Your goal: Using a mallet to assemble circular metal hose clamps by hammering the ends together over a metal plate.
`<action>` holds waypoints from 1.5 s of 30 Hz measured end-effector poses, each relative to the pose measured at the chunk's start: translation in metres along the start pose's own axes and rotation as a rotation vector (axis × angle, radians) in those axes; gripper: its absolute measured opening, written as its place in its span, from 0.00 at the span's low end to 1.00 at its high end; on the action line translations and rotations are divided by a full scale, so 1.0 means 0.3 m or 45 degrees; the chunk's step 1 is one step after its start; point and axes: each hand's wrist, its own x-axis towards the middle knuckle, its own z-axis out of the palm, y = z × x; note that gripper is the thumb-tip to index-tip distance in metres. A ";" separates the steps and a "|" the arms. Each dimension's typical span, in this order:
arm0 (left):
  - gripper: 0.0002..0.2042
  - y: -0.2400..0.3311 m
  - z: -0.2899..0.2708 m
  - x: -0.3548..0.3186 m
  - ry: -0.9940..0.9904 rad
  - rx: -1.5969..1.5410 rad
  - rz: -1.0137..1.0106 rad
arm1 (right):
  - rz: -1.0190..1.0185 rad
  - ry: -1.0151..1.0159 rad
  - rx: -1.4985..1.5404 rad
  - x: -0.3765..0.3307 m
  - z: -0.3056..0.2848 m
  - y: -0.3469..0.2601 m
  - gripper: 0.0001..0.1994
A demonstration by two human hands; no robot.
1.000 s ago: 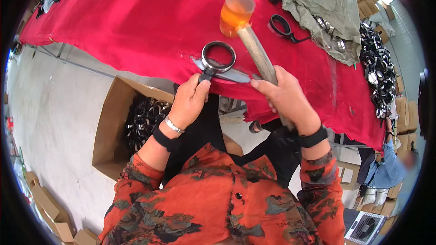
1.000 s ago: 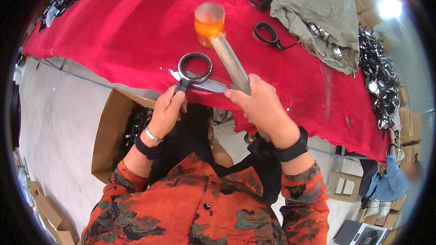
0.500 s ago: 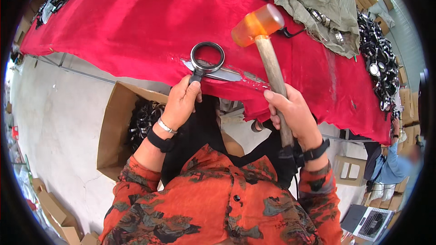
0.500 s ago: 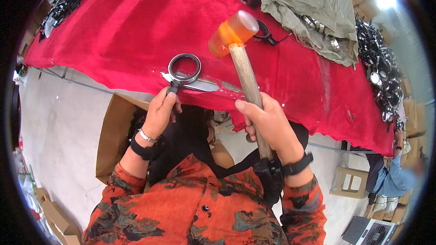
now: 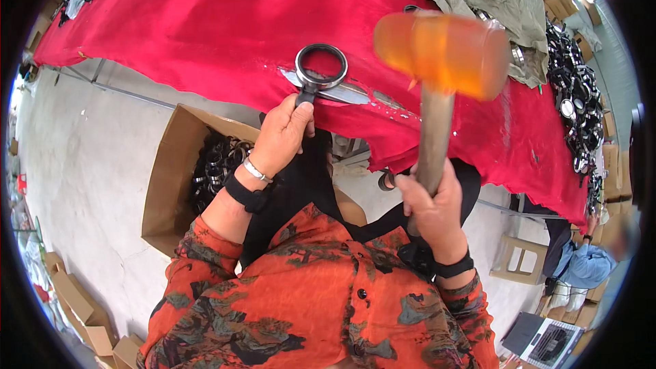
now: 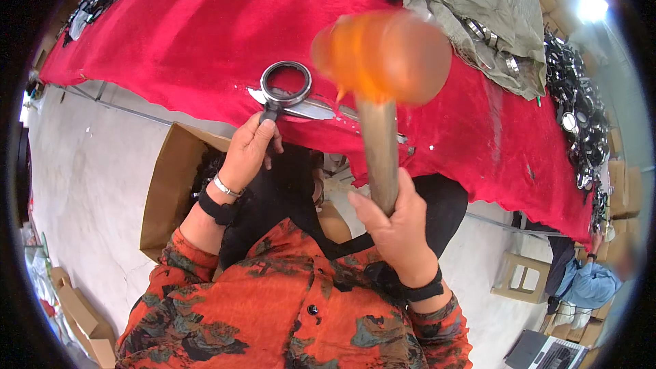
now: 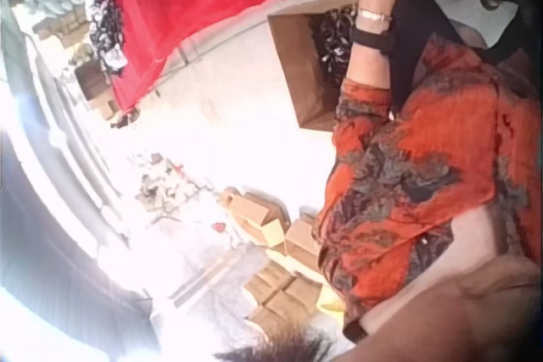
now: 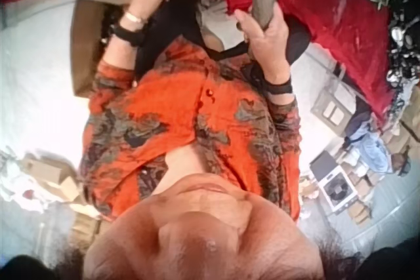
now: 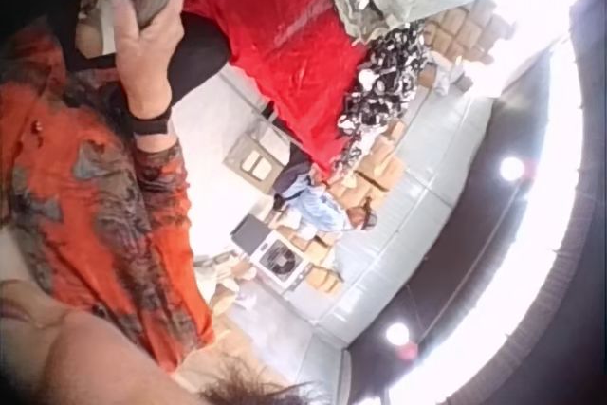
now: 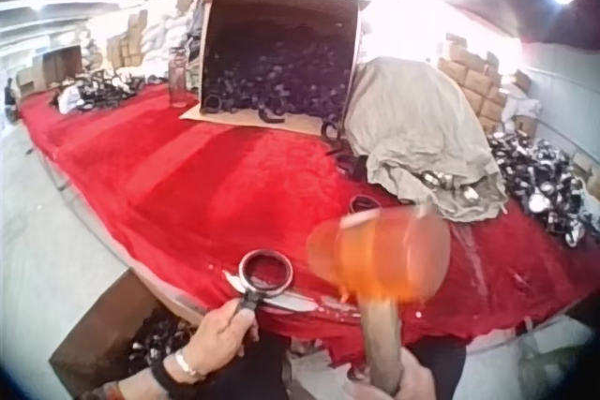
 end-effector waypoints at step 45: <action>0.16 0.017 0.005 -0.002 0.001 0.062 0.019 | 0.274 -0.272 0.162 0.195 -0.035 -0.112 0.13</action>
